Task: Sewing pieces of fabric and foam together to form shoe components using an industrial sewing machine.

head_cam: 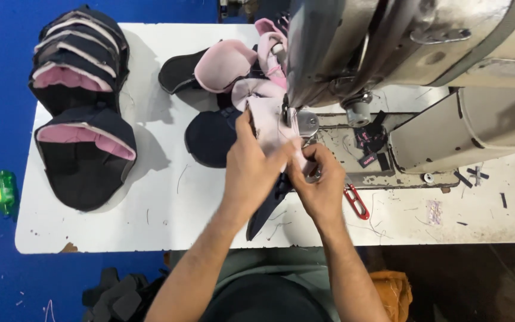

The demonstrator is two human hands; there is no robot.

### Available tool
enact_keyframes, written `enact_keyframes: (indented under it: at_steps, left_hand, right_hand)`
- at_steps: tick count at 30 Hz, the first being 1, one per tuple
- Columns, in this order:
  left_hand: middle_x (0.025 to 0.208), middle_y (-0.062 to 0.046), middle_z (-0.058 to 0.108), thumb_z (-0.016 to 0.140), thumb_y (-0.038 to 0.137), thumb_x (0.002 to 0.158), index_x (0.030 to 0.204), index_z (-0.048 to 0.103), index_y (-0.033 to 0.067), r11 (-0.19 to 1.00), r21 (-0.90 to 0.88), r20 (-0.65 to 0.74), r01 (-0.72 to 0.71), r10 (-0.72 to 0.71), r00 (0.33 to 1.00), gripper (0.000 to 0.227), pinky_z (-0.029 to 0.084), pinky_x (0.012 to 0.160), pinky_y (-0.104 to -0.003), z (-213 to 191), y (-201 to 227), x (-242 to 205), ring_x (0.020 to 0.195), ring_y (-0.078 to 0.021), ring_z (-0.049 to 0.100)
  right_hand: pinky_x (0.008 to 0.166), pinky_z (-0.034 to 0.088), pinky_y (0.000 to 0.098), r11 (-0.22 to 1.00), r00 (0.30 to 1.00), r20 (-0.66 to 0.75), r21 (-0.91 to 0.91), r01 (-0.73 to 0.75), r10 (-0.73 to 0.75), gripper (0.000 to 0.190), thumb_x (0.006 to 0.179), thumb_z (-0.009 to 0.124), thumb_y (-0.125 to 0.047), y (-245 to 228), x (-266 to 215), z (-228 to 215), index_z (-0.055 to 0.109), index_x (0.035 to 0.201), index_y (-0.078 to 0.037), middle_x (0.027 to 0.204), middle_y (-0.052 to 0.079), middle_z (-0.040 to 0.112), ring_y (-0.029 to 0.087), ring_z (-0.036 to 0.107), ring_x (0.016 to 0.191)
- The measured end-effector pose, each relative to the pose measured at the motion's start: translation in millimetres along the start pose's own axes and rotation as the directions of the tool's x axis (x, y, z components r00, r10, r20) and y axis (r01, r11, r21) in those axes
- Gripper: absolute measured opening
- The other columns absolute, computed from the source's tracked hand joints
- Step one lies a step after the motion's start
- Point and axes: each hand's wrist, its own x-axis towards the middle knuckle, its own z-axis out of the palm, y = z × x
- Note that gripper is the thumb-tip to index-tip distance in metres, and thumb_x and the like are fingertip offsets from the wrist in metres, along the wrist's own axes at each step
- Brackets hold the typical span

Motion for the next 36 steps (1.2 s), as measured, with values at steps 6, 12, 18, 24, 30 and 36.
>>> enact_keyframes:
  at_steps: [6,12,18,24,30,36]
  left_hand:
    - [0.128,-0.020,0.071,0.071,0.012,0.096,0.147,0.038,-0.0070,0.972,-0.228,0.201,0.060,-0.014,0.980,0.063,0.053,0.101,-0.034,0,-34,6,0.119,-0.0221,0.071]
    - [0.145,-0.012,0.055,0.065,0.003,0.102,0.154,0.034,-0.0051,0.749,-0.640,0.304,0.169,0.046,0.951,0.061,0.041,0.117,-0.032,7,-58,3,0.135,-0.0178,0.052]
    - [0.144,-0.011,0.054,0.063,0.003,0.102,0.153,0.032,-0.0043,0.764,-0.630,0.299,0.141,0.071,0.952,0.060,0.040,0.117,-0.032,5,-52,16,0.134,-0.0168,0.051]
    - [0.139,-0.014,0.058,0.065,0.002,0.099,0.148,0.036,-0.0045,0.858,-0.510,0.233,0.062,0.069,0.970,0.057,0.040,0.115,-0.030,9,-54,25,0.132,-0.0187,0.054]
    - [0.090,-0.024,0.068,0.074,0.020,0.094,0.133,0.050,-0.0057,0.973,-0.057,0.260,0.222,-0.200,0.945,0.052,0.053,0.073,-0.039,-2,-39,37,0.080,-0.0339,0.064]
    - [0.094,-0.027,0.072,0.084,0.037,0.081,0.138,0.039,-0.0045,0.960,0.221,0.220,0.175,-0.223,0.950,0.084,0.055,0.073,-0.045,-16,15,23,0.090,-0.0423,0.072]
  right_hand:
    - [0.063,0.047,0.0217,0.994,0.990,0.113,0.080,0.080,-0.089,0.025,0.087,0.080,-0.014,10,5,-12,0.065,0.101,0.000,0.084,-0.002,0.063,0.003,0.054,0.071]
    - [0.068,0.046,0.0200,0.917,0.975,0.208,0.370,-0.146,0.072,0.021,0.088,0.080,-0.012,-4,-1,-25,0.068,0.101,0.000,0.089,-0.002,0.063,0.004,0.057,0.078]
    - [0.067,0.046,0.0200,0.977,0.982,0.181,0.212,0.012,-0.051,0.020,0.087,0.082,-0.011,2,10,-25,0.070,0.098,0.001,0.089,-0.002,0.064,0.004,0.057,0.076]
    - [0.063,0.044,0.0200,0.965,0.987,0.157,0.255,-0.057,0.016,0.022,0.085,0.082,-0.011,5,18,-21,0.070,0.100,0.000,0.083,-0.003,0.065,0.003,0.055,0.073]
    - [0.060,0.046,0.0241,0.993,0.995,0.028,-0.070,0.093,-0.092,0.026,0.084,0.085,-0.011,-15,16,-12,0.067,0.100,0.001,0.076,0.003,0.062,0.010,0.054,0.066]
    - [0.070,0.052,0.0321,0.924,0.955,0.011,-0.248,0.290,-0.296,0.031,0.080,0.085,-0.007,-23,8,-5,0.065,0.103,0.001,0.093,0.012,0.065,0.024,0.063,0.078]
